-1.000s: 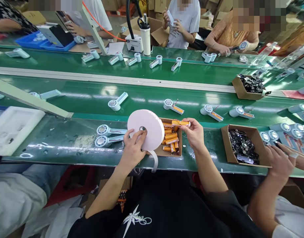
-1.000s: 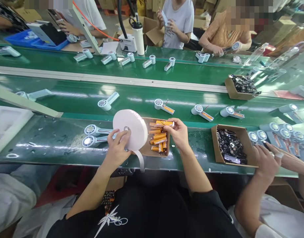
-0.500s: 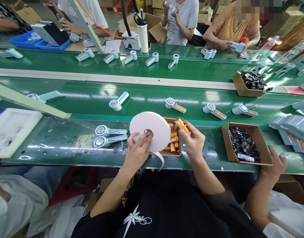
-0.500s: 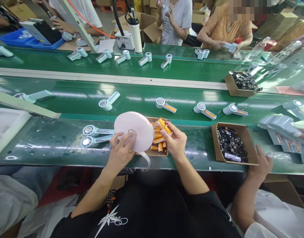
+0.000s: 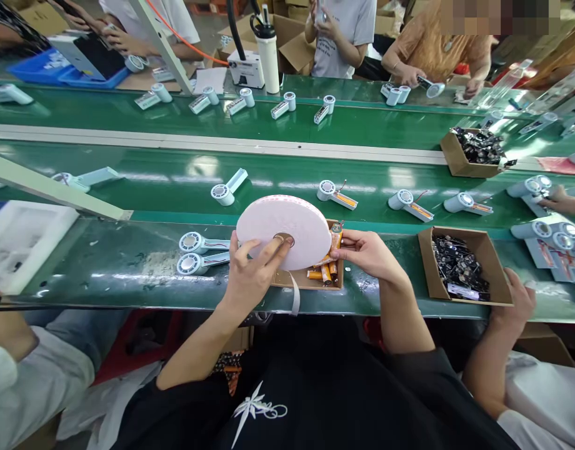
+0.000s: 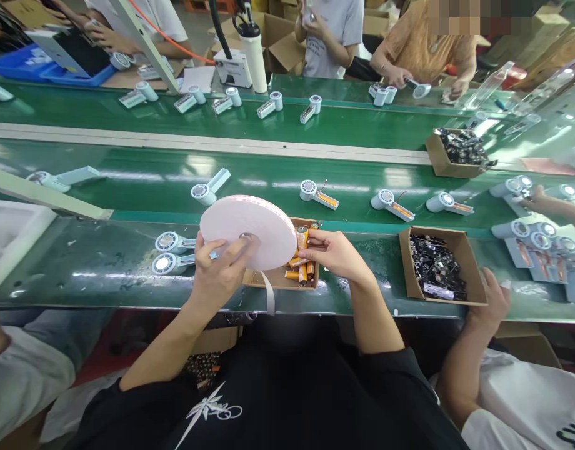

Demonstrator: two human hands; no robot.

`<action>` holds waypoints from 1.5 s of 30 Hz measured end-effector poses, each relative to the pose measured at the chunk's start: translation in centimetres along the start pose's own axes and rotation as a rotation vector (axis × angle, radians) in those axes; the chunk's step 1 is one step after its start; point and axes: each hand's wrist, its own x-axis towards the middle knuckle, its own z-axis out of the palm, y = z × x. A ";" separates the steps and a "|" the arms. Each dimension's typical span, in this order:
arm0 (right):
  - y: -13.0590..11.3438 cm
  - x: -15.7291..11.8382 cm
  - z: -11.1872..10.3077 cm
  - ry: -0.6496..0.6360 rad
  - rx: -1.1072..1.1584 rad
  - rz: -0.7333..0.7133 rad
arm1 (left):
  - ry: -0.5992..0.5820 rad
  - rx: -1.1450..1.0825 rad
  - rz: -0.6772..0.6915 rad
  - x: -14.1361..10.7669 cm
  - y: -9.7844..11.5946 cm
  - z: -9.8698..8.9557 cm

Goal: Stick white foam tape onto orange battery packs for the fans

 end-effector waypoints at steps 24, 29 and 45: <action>3.7 -0.3 -5.8 0.822 0.337 -0.470 | -0.506 -0.460 -0.188 9.2 -4.6 5.8; 6.3 -3.0 -5.3 0.857 0.304 -0.415 | -0.650 0.048 -0.591 14.0 -13.6 10.8; 4.8 -1.5 -6.3 0.713 0.259 -0.311 | -0.801 -0.088 -0.277 14.9 -15.5 13.7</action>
